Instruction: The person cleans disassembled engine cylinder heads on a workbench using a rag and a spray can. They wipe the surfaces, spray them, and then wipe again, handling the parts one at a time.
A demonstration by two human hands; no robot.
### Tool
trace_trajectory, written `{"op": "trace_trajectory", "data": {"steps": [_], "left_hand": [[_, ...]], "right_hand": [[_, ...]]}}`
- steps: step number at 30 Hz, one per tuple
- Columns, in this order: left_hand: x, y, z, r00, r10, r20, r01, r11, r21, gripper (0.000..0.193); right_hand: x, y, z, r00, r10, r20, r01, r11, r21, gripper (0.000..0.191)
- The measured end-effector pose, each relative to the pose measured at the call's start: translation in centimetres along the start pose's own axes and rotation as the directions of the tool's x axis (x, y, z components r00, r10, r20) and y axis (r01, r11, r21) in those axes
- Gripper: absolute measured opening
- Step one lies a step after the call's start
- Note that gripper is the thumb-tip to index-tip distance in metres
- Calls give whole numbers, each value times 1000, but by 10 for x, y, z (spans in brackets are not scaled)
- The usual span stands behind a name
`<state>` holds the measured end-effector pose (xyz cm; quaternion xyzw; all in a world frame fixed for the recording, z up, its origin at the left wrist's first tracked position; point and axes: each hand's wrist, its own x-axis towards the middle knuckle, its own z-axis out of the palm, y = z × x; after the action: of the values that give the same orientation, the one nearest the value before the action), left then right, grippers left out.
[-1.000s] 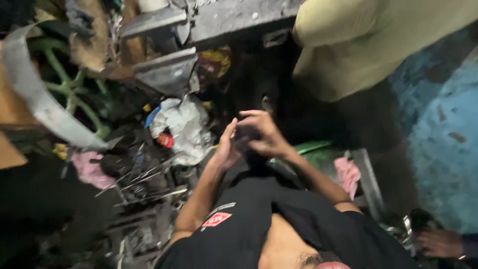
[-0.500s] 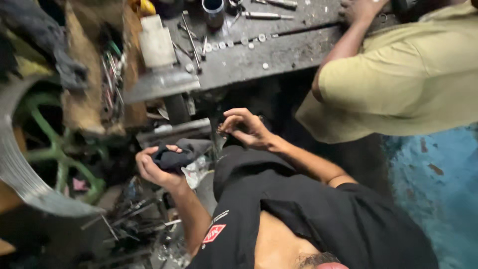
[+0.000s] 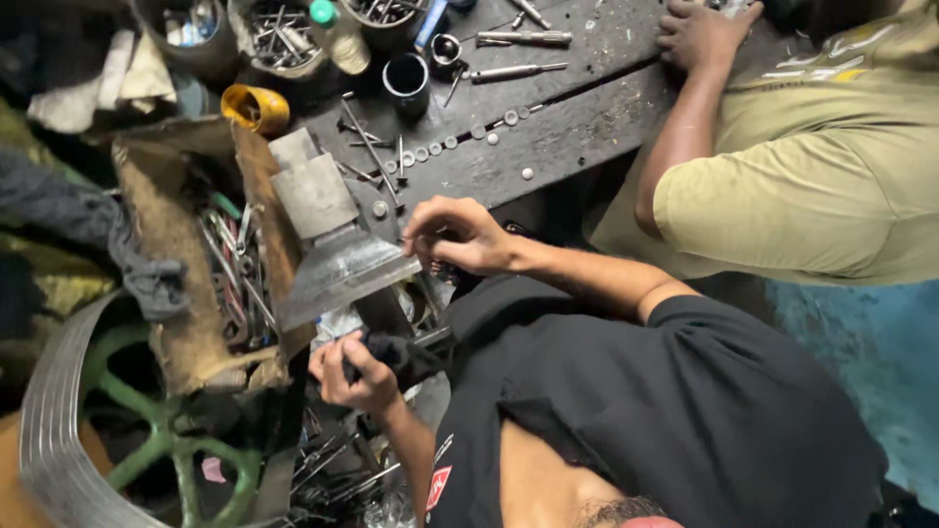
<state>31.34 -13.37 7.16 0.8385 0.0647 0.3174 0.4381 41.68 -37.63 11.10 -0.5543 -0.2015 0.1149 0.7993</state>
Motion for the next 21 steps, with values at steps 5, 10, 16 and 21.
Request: {"op": "trace_trajectory", "data": {"steps": [5,10,16,21], "left_hand": [[-8,-3,5,998,5,-59,-2,999,42,24],[-8,-1,16,989,-21,-143,33,996,84,27],[-3,5,26,974,-102,-201,123,988,98,33],[2,15,29,987,5,-158,41,958,285,40]], "right_hand": [[34,-14,-16,998,-19,-53,19,1000,7,32],[70,-34,-33,996,-91,25,91,996,9,26],[92,-48,-67,991,-127,40,127,992,7,23],[101,-52,-105,980,-200,14,200,978,-61,18]]}}
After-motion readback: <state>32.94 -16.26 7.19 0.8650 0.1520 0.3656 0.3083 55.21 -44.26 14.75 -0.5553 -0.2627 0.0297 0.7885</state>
